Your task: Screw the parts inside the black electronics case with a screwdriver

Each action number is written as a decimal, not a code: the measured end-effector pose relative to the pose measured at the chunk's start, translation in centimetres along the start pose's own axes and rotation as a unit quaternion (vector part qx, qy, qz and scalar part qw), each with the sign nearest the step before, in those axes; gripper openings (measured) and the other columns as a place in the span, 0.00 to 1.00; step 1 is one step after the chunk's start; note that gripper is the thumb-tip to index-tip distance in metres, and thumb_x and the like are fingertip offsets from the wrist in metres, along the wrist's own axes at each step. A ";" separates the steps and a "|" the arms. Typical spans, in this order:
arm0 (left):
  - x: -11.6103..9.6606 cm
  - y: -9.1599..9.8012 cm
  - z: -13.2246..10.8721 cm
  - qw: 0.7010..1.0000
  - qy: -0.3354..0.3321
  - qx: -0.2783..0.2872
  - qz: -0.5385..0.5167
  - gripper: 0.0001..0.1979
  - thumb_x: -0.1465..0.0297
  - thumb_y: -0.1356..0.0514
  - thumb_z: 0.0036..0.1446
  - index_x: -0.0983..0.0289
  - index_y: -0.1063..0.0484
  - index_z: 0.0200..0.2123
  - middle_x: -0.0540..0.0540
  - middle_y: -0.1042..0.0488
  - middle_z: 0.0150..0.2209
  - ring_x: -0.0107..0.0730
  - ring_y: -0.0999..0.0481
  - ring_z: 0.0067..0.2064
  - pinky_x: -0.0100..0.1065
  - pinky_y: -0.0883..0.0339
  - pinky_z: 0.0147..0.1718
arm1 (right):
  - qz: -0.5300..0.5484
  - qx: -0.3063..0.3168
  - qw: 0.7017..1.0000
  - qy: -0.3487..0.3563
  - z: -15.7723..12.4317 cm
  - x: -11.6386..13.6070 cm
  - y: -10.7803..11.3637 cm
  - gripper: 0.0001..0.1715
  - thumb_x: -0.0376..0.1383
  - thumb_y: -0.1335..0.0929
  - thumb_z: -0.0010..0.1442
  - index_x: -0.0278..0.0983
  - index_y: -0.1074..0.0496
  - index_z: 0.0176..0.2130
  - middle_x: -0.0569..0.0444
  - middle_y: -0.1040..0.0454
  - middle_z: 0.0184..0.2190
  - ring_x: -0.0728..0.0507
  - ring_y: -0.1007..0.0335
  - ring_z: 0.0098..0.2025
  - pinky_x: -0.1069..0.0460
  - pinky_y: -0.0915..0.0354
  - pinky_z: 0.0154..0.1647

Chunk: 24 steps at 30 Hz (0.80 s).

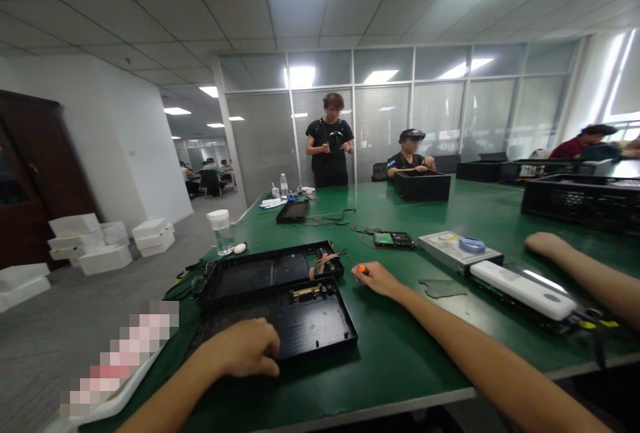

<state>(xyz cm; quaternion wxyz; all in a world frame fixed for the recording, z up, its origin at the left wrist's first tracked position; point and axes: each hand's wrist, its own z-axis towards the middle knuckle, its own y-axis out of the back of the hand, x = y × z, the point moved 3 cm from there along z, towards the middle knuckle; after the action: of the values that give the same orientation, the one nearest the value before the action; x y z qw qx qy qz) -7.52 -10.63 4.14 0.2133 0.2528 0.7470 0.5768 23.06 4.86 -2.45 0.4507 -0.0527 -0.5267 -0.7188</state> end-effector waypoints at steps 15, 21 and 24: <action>1.7 -0.2 13.1 0.953 -0.151 -0.222 0.142 0.11 0.74 0.51 0.58 0.64 0.30 0.30 0.54 0.32 0.34 0.30 0.33 0.39 0.30 0.40 0.45 | -0.041 -0.001 0.999 0.028 -0.1 0.2 0.7 0.26 0.47 0.43 0.59 0.34 0.32 0.22 0.56 0.32 0.16 0.50 0.40 0.19 0.56 0.46 0.24; 2.0 -0.4 13.1 0.951 -0.138 -0.239 0.136 0.11 0.74 0.52 0.59 0.64 0.30 0.31 0.53 0.34 0.33 0.28 0.34 0.37 0.31 0.40 0.46 | -0.038 0.006 0.999 0.021 0.0 0.3 0.4 0.26 0.47 0.42 0.59 0.34 0.32 0.22 0.55 0.31 0.17 0.50 0.39 0.19 0.56 0.44 0.25; 2.3 -0.4 13.2 0.951 -0.126 -0.252 0.130 0.10 0.74 0.51 0.58 0.63 0.30 0.31 0.53 0.34 0.33 0.29 0.33 0.38 0.31 0.39 0.45 | -0.035 0.005 0.999 0.025 -0.1 0.6 0.5 0.24 0.47 0.42 0.59 0.34 0.31 0.24 0.55 0.31 0.18 0.50 0.38 0.20 0.56 0.44 0.26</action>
<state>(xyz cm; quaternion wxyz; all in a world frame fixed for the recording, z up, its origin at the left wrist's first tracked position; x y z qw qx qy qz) -1.33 0.68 0.45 0.2861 0.3560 0.5047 0.7326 23.07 4.40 -1.85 0.4389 -0.0135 -0.5205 -0.7323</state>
